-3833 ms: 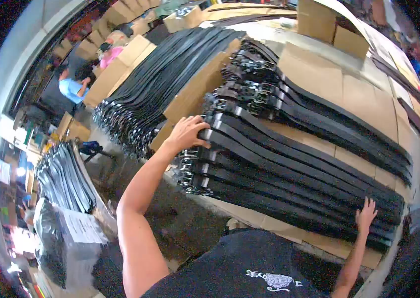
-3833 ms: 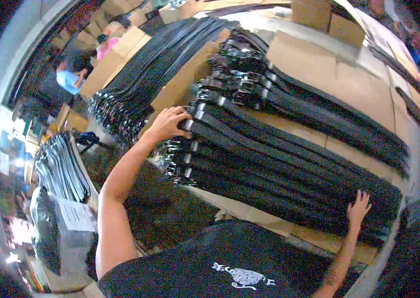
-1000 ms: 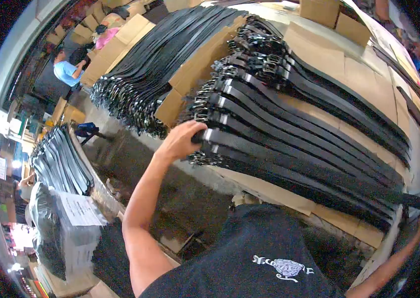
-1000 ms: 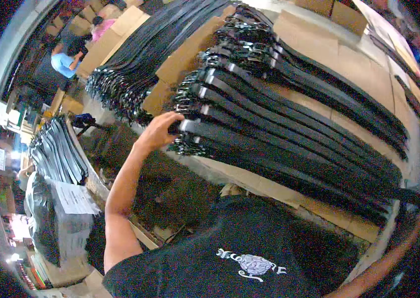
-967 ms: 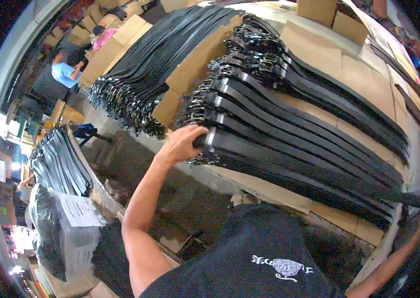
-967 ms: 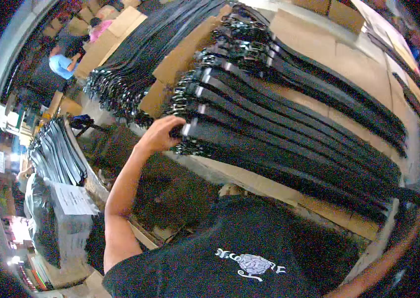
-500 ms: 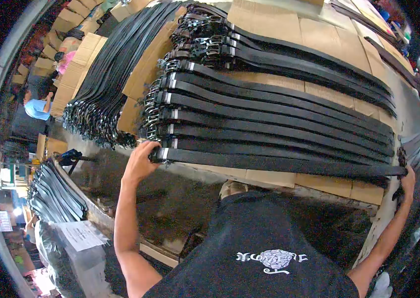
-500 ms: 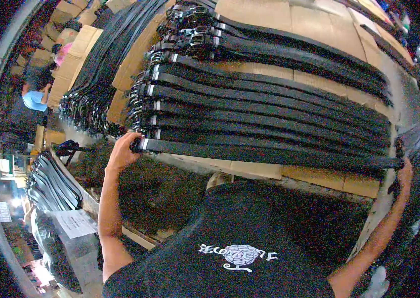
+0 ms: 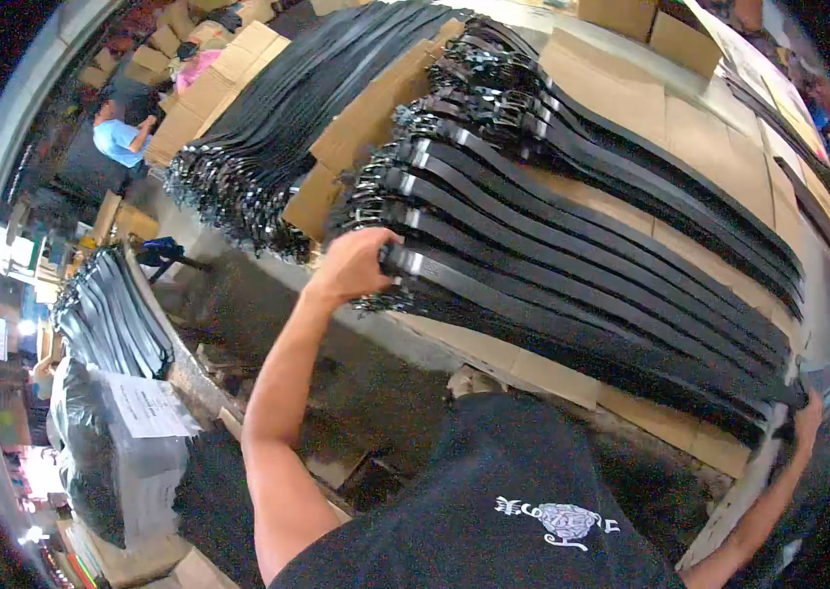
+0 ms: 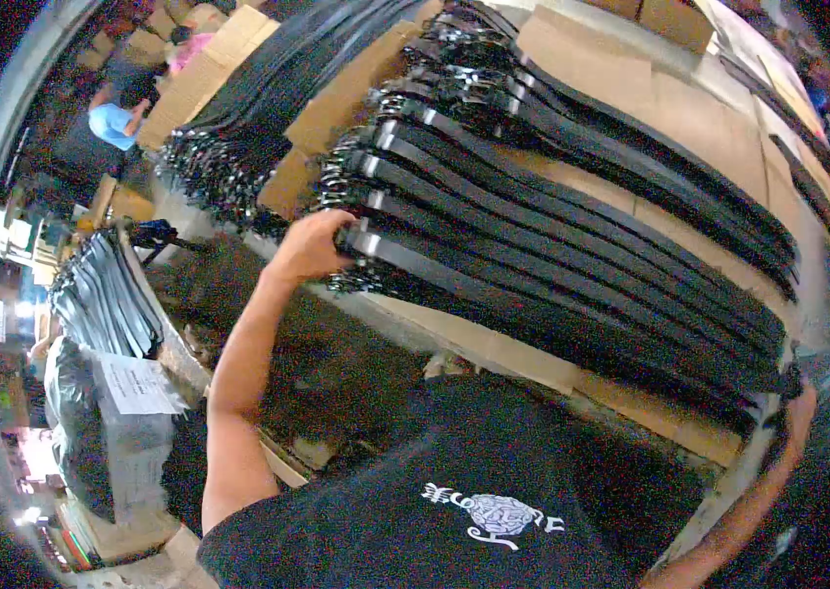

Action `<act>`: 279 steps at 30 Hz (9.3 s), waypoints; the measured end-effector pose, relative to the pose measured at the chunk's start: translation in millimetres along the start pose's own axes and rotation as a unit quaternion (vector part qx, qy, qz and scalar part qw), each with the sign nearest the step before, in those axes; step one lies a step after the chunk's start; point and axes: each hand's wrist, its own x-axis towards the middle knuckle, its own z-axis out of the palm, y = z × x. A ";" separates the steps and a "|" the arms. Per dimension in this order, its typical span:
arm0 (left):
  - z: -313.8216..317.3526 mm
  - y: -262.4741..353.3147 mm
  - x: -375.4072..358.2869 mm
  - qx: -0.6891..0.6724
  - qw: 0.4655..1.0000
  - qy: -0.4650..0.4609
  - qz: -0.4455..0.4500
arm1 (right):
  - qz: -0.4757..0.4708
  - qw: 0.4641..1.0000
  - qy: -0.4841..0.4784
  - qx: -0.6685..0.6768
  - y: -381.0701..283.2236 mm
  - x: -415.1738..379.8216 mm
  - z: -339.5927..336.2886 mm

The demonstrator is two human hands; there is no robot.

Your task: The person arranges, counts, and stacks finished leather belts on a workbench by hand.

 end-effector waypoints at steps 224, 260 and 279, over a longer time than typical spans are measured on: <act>-98.4 -52.9 12.8 -0.031 0.990 -0.141 0.007 | 0.100 0.993 0.051 0.031 57.8 -201.3 -22.1; 48.9 -48.9 -51.5 0.179 0.970 0.066 -0.149 | -0.022 0.985 -0.156 -0.066 -80.7 -54.9 123.4; 122.3 -37.8 -63.7 0.298 0.909 0.131 -0.260 | 0.093 0.983 -0.101 -0.126 -111.1 -52.9 101.7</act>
